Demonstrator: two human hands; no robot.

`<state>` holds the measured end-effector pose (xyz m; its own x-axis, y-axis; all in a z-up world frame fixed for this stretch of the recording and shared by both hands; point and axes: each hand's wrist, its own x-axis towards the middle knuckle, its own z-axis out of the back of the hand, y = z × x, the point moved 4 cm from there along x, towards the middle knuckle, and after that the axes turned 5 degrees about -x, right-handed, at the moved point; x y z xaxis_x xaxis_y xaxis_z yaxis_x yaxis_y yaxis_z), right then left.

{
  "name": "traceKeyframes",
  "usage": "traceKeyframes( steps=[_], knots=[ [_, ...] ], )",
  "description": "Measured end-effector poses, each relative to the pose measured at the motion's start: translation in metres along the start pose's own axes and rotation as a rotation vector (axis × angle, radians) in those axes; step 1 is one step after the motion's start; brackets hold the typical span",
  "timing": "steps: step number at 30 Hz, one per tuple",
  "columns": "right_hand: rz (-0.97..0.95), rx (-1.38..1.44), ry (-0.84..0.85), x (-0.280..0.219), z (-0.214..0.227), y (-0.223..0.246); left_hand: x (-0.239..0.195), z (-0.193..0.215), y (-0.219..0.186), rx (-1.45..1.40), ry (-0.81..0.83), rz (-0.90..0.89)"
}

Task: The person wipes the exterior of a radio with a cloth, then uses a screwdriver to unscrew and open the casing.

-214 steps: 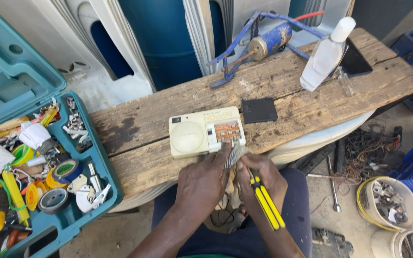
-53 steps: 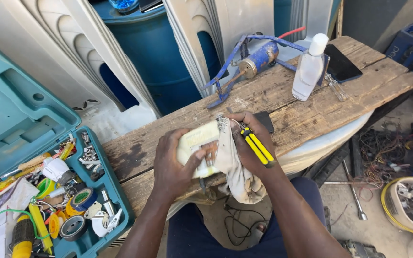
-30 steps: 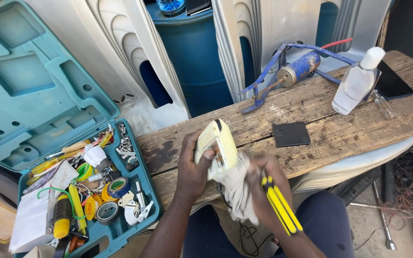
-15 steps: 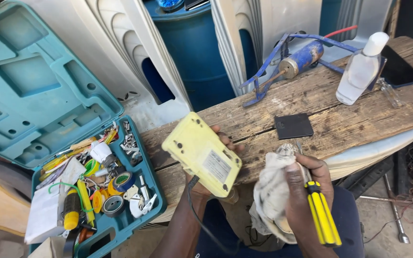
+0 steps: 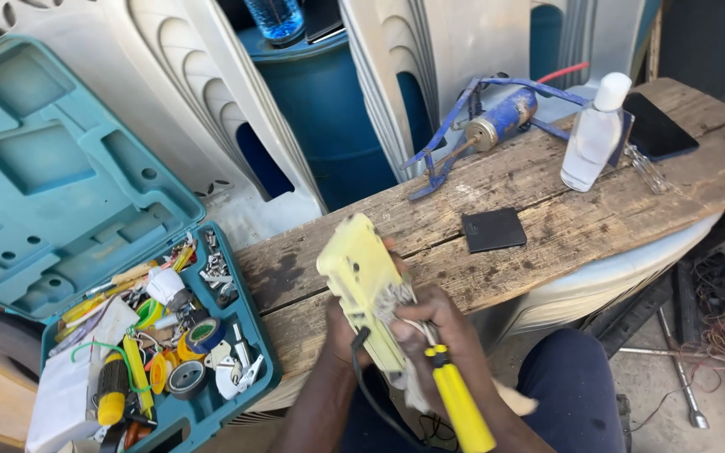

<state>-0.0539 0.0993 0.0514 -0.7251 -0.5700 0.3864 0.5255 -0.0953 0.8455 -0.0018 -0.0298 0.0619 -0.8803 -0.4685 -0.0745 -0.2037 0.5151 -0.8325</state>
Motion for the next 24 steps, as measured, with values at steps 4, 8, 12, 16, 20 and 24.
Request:
traceKeyframes(
  steps=[4, 8, 12, 16, 20, 24],
  knots=[
    [-0.254, 0.252, -0.176, -0.029, 0.038, -0.047, 0.005, 0.012, -0.028, 0.289, -0.259, 0.044],
    [-0.215, 0.424, -0.425, -0.021, 0.083, -0.063, 0.021, -0.001, -0.057, 1.245, -0.255, 0.217],
    [-0.33, 0.612, -0.458, -0.025, 0.098, -0.042, 0.049, 0.011, -0.038, 1.352, -0.197, 0.246],
    [-0.378, 0.697, -0.547, -0.028, 0.101, -0.047, 0.059, 0.02, -0.03, 1.388, -0.184, 0.126],
    [-0.364, 0.785, -0.587, -0.031, 0.095, -0.036, 0.014, 0.008, -0.053, 1.135, -0.257, -0.382],
    [-0.318, 0.69, -0.487, -0.034, 0.082, -0.039, -0.055, -0.037, -0.039, 0.861, -0.151, 0.193]
  ],
)
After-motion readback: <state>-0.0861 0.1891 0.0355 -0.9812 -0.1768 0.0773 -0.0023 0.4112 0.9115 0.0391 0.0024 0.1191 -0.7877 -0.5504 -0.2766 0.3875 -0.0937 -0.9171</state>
